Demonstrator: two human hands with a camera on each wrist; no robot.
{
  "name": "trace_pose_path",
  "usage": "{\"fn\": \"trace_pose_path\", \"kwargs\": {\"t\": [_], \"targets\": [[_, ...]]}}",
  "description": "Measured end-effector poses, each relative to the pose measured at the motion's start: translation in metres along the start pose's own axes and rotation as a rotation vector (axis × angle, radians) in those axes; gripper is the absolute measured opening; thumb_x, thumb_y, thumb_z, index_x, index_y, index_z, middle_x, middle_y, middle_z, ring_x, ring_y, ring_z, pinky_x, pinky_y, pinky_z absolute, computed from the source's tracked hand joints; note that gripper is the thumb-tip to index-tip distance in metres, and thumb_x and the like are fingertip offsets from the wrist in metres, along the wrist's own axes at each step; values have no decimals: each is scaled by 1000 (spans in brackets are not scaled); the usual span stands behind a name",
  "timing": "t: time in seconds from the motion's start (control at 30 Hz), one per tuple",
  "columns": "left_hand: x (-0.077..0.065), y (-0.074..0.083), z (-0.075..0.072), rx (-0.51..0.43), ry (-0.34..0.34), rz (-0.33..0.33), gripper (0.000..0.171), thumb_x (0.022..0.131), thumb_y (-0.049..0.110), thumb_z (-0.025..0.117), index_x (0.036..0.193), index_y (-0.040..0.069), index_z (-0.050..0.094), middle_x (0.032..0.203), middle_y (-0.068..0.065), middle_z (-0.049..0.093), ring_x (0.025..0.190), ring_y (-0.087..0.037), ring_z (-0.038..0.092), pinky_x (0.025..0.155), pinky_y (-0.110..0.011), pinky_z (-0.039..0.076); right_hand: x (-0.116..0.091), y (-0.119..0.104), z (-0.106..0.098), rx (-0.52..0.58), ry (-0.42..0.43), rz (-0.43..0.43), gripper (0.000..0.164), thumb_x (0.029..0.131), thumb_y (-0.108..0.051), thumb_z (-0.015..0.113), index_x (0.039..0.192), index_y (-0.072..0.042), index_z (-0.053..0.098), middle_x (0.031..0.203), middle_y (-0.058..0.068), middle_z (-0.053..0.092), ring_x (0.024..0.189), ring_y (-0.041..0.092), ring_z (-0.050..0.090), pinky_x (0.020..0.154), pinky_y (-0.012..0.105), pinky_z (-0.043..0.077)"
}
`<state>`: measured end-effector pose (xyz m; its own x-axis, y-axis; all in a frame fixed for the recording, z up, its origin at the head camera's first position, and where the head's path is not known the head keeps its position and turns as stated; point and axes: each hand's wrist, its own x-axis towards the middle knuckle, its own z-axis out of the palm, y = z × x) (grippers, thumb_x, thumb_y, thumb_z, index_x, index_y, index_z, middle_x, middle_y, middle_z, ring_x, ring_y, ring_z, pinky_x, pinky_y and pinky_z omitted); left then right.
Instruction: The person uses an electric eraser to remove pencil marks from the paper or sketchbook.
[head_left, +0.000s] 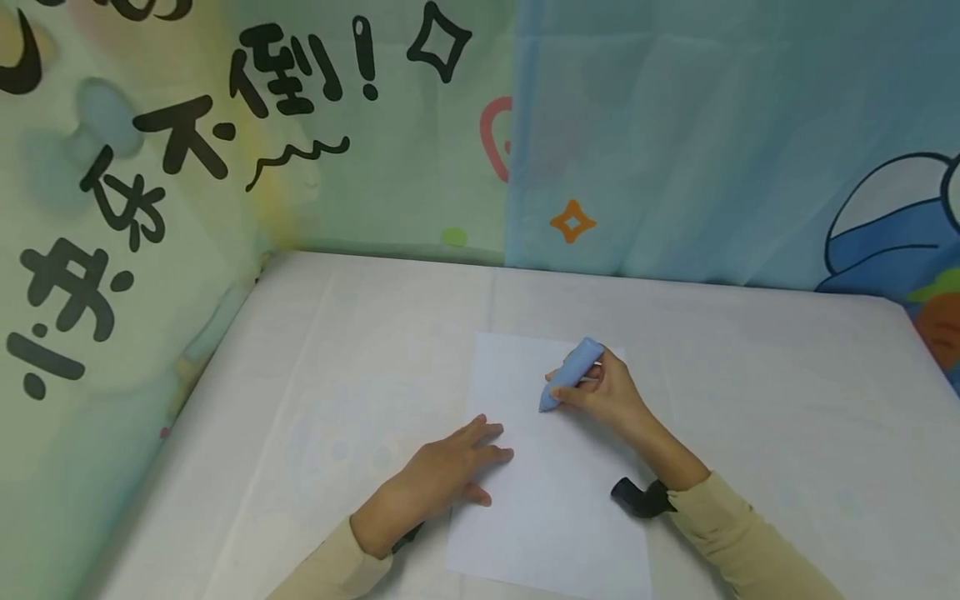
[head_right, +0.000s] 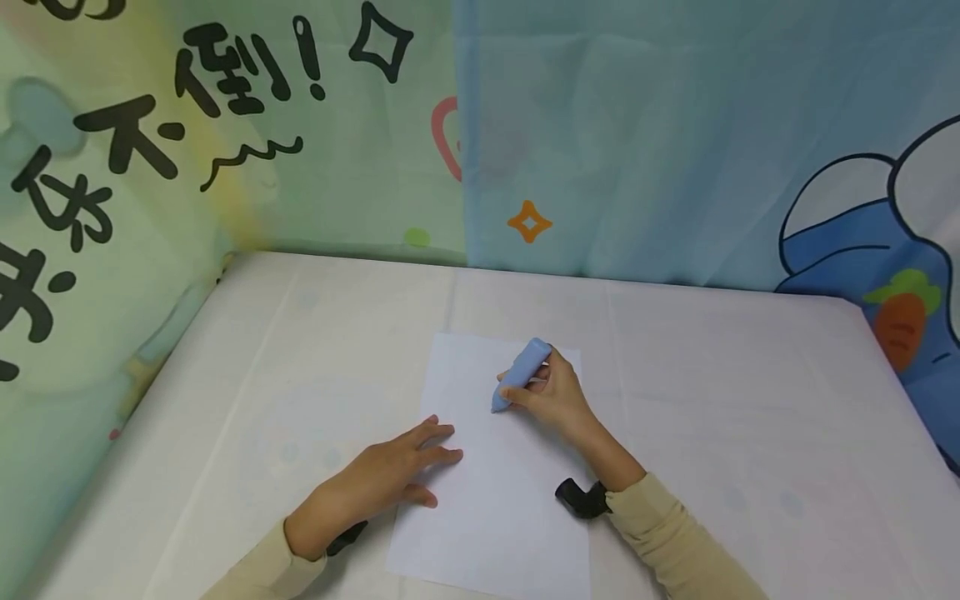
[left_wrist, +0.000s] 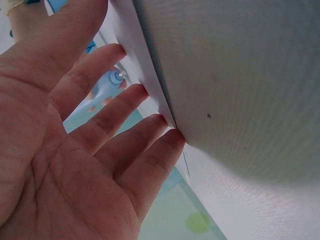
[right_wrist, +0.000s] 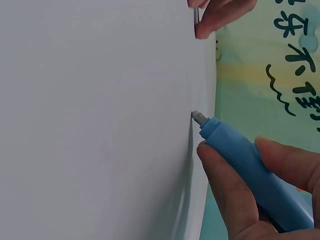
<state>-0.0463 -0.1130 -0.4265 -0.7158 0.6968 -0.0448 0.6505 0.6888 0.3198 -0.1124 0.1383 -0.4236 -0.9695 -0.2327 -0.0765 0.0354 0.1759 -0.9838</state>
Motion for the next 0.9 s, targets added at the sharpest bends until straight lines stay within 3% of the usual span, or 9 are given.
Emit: {"fn": "trace_pose_path", "kwargs": {"t": [0.4,0.9], "targets": [[-1,0,1,-10,17,16,57,77,34,76,130,15,63,143,-7,51,137,-27,44,79,-24,56,1,0,-1,-19,16,2,42,82,11,68,113,10,40,110,35,64,85,8,71,73,25,57],[0,1,0,-27,6,9,57,78,32,76,131,15,62,145,-8,50,138,-28,43,79,-25,57,-9,-2,-4,0,-51,21,41,83,11,67,113,13,40,109,38,63,84,10,72,73,30,59]]}}
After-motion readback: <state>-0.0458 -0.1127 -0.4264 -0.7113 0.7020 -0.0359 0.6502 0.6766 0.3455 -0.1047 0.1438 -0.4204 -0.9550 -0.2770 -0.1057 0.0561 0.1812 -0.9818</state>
